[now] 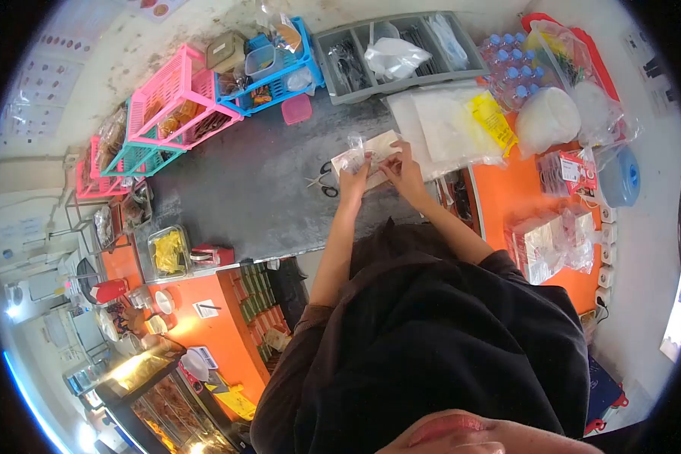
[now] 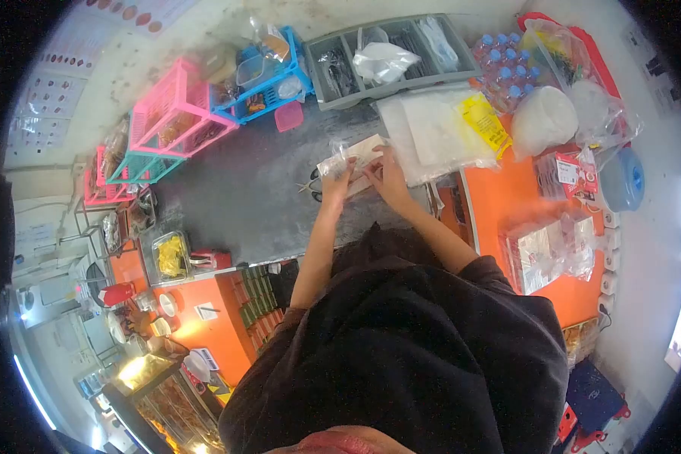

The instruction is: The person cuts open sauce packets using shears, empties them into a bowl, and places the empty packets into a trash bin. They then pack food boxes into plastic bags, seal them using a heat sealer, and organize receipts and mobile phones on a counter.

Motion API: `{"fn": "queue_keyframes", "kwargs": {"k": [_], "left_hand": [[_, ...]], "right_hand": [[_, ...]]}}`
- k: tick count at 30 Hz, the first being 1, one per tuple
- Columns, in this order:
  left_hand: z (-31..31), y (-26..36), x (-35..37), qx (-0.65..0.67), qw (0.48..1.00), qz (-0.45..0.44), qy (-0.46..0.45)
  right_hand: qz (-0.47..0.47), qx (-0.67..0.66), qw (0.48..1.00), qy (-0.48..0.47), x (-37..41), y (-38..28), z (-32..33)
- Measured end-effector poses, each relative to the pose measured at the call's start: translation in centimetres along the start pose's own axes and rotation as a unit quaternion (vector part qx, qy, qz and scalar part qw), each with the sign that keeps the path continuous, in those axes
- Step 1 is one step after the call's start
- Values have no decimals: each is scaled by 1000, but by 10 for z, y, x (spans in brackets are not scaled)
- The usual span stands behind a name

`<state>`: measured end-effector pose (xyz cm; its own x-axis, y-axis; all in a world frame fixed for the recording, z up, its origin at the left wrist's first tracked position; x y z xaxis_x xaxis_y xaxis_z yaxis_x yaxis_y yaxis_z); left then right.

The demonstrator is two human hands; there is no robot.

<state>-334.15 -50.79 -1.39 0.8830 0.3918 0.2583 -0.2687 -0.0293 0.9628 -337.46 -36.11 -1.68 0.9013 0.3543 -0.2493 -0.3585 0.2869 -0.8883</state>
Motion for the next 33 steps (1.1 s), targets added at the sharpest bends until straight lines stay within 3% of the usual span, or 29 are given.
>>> {"fn": "queue_keyframes", "kwargs": {"k": [1,2,3,5,10,13,23,26,28,31,33], "left_hand": [[1,6,-1,7,996,87,-8],[3,4,-4,6,996,87,-11],[5,1,-6,50,992,111,-30],[4,-1,-7,92,985,136,-51],[5,-2,-2,99,991,75,-48],[5,10,3,108,986,116,-46],[5,9,1,107,987,110,-52],[7,9,0,63,994,73,-61],[10,7,-3,-168,978,-114,-38],[11,2,-8,-284,952,-114,-4],[11,8,-8,-284,954,-96,-7]], "right_hand": [[-48,-84,995,25,-4,0,-2],[-95,-167,980,50,-9,0,-4],[-96,-167,980,53,-11,-2,-7],[-246,-276,925,90,-15,-2,-14],[-235,-228,940,93,-15,1,-14],[-217,-216,949,78,-11,7,-11],[-225,-246,940,75,-16,7,-9],[-204,-264,940,75,-21,7,-11],[-179,-269,946,39,-26,5,-5],[-136,-232,962,-45,-33,17,5],[-117,-188,971,-89,-38,12,11]]}}
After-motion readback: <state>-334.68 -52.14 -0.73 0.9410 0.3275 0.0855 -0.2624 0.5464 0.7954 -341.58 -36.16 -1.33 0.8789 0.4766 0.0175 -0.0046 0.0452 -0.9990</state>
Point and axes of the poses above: each hand's wrist, its own x-axis away from the middle knuckle, its own z-axis out of the back of the hand, y = z × x, the point moved 1 cm from there along -x, towards the middle knuckle, and after that the axes turned 2 degrees about z, right-handed, at the moved point
